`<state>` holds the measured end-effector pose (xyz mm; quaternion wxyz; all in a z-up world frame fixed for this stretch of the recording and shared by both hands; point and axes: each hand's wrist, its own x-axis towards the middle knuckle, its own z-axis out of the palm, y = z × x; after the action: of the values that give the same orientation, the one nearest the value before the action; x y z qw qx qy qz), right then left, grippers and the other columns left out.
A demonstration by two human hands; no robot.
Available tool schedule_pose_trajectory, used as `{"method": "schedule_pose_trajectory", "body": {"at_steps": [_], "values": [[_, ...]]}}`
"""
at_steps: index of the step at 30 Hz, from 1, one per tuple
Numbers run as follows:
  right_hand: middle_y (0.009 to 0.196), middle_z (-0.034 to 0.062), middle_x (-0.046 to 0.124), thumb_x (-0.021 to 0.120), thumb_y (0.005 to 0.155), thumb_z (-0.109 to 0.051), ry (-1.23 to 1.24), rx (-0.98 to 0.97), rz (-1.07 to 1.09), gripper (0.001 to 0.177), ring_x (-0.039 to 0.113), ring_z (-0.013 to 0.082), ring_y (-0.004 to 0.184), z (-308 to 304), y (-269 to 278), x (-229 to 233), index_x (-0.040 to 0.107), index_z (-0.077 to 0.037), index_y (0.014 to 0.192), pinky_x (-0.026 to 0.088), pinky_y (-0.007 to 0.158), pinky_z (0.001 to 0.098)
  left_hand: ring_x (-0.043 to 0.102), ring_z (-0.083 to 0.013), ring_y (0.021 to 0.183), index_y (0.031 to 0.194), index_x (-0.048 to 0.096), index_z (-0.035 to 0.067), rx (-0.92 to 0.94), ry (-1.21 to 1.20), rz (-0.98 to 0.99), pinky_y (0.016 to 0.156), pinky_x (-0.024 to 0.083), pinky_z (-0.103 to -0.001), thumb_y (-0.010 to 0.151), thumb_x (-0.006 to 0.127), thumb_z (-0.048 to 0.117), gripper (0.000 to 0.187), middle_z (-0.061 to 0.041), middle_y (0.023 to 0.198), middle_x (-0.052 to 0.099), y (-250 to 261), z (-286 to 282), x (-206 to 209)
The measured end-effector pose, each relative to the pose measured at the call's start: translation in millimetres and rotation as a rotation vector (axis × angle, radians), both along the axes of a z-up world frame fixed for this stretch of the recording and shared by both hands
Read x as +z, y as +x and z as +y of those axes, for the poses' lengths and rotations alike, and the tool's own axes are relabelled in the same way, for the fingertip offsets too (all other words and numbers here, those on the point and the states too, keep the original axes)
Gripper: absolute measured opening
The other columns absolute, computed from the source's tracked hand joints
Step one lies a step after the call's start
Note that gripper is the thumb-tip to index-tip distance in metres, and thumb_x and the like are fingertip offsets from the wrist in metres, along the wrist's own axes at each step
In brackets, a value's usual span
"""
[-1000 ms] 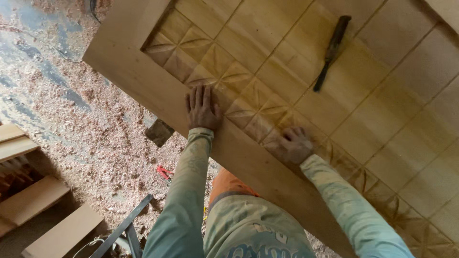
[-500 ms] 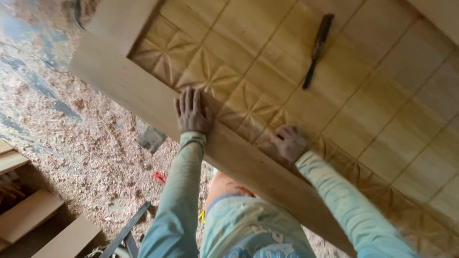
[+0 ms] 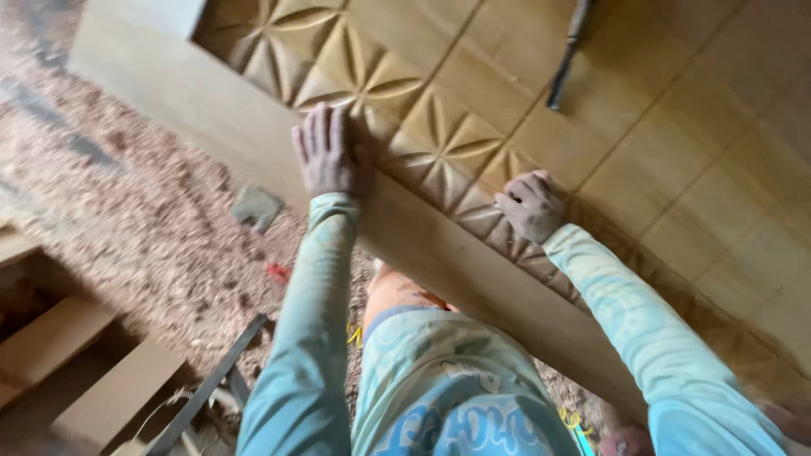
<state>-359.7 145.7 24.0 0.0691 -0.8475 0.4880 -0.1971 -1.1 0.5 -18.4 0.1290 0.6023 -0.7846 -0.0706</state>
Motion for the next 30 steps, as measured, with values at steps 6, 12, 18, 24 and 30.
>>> {"method": "schedule_pose_trajectory", "body": {"at_steps": [6, 12, 18, 24, 30], "values": [[0.098, 0.0068, 0.064, 0.073, 0.075, -0.012, -0.047, 0.161, -0.086, 0.023, 0.061, 0.0306, 0.103, -18, 78, 2, 0.077, -0.011, 0.098, 0.045, 0.099, 0.0474, 0.028, -0.0366, 0.155, 0.156, 0.043, 0.018, -0.009, -0.036, -0.084, 0.129, 0.016, -0.062, 0.08, 0.059, 0.012, 0.079, -0.013, 0.162, 0.039, 9, -11, -27], [0.097, 0.0061, 0.064, 0.075, 0.076, -0.013, -0.09, 0.164, -0.231, 0.022, 0.061, 0.0297, 0.101, -45, 120, -43, 0.077, -0.012, 0.098, 0.045, 0.098, 0.0464, 0.041, -0.0254, 0.153, 0.153, 0.046, 0.019, 0.151, -0.024, 0.025, 0.132, 0.028, -0.052, 0.078, 0.068, 0.043, 0.082, -0.009, 0.162, 0.046, -13, -2, 12], [0.096, 0.0054, 0.065, 0.076, 0.076, -0.014, -0.067, 0.082, -0.168, 0.022, 0.061, 0.0287, 0.099, -34, 84, -68, 0.078, -0.013, 0.098, 0.044, 0.097, 0.0455, 0.042, -0.0242, 0.156, 0.155, 0.045, 0.021, 0.149, -0.023, -0.054, 0.135, 0.028, -0.051, 0.082, 0.067, 0.047, 0.081, -0.007, 0.164, 0.046, -12, -3, 17], [0.095, 0.0046, 0.065, 0.078, 0.076, -0.015, -0.057, 0.118, -0.171, 0.021, 0.062, 0.0278, 0.098, -75, 124, -56, 0.078, -0.015, 0.097, 0.044, 0.096, 0.0445, 0.042, -0.0233, 0.155, 0.155, 0.047, 0.022, 0.138, -0.022, -0.131, 0.132, 0.03, -0.051, 0.083, 0.065, 0.052, 0.08, -0.005, 0.164, 0.047, -17, 0, 3], [0.095, 0.0039, 0.066, 0.08, 0.077, -0.016, -0.07, 0.144, -0.225, 0.021, 0.062, 0.0269, 0.096, -122, 178, -40, 0.079, -0.016, 0.097, 0.043, 0.095, 0.0435, 0.043, -0.0203, 0.153, 0.156, 0.048, 0.023, 0.151, -0.059, -0.149, 0.133, 0.03, -0.049, 0.086, 0.064, 0.054, 0.078, -0.005, 0.167, 0.048, -11, -1, -2]]}}
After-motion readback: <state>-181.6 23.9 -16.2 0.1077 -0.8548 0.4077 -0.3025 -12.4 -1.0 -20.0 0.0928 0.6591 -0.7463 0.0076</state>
